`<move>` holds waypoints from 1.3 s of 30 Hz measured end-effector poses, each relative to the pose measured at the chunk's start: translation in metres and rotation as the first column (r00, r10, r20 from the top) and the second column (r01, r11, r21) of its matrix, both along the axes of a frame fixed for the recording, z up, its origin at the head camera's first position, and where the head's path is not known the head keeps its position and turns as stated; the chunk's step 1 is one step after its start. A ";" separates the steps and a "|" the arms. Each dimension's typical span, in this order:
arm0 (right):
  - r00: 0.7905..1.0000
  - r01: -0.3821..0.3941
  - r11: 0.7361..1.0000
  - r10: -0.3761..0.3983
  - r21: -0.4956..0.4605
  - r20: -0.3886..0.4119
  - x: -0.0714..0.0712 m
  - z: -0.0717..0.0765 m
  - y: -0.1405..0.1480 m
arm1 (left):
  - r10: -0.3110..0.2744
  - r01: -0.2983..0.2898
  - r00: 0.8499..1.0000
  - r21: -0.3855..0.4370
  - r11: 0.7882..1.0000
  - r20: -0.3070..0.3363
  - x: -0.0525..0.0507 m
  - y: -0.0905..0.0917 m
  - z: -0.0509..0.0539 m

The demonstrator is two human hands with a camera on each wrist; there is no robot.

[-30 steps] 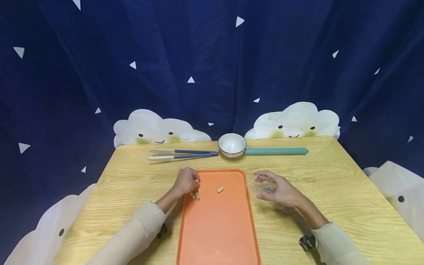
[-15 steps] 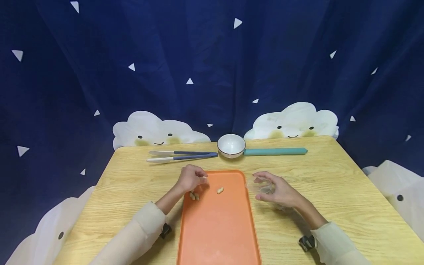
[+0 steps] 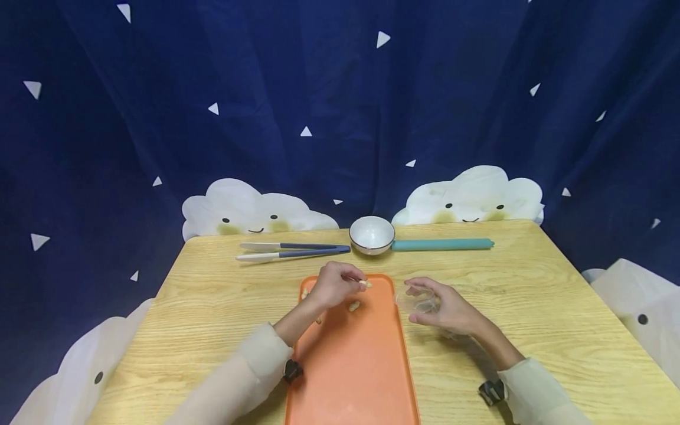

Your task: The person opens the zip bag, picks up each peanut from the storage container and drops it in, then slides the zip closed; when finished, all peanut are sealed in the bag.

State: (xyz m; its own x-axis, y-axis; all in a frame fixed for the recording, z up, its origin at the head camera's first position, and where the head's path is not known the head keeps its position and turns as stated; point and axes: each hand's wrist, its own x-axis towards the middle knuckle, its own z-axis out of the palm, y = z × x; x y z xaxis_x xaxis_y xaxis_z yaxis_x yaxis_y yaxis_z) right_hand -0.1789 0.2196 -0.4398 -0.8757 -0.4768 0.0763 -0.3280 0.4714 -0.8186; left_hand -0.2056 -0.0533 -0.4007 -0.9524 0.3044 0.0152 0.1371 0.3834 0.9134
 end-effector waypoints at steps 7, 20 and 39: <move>1.000 -0.001 1.000 0.001 -0.002 0.012 0.000 -0.001 0.000 | -0.034 0.031 0.999 0.079 0.996 0.036 0.006 0.022 0.001; 1.000 0.004 1.000 -0.004 0.020 -0.013 -0.001 -0.001 0.000 | -0.067 0.063 0.997 0.109 0.992 0.035 0.012 0.053 -0.009; 1.000 0.008 1.000 -0.008 0.002 -0.005 0.001 0.003 0.000 | -0.045 0.042 0.998 0.074 0.996 0.034 0.006 0.009 -0.012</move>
State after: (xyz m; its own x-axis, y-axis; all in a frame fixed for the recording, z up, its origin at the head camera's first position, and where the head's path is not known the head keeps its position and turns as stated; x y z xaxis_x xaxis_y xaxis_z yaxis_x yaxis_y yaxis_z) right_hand -0.1780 0.2192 -0.4370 -0.8792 -0.4698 0.0794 -0.3279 0.4757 -0.8162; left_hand -0.1992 -0.0441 -0.4128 -0.9386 0.3450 0.0049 0.1188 0.3096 0.9434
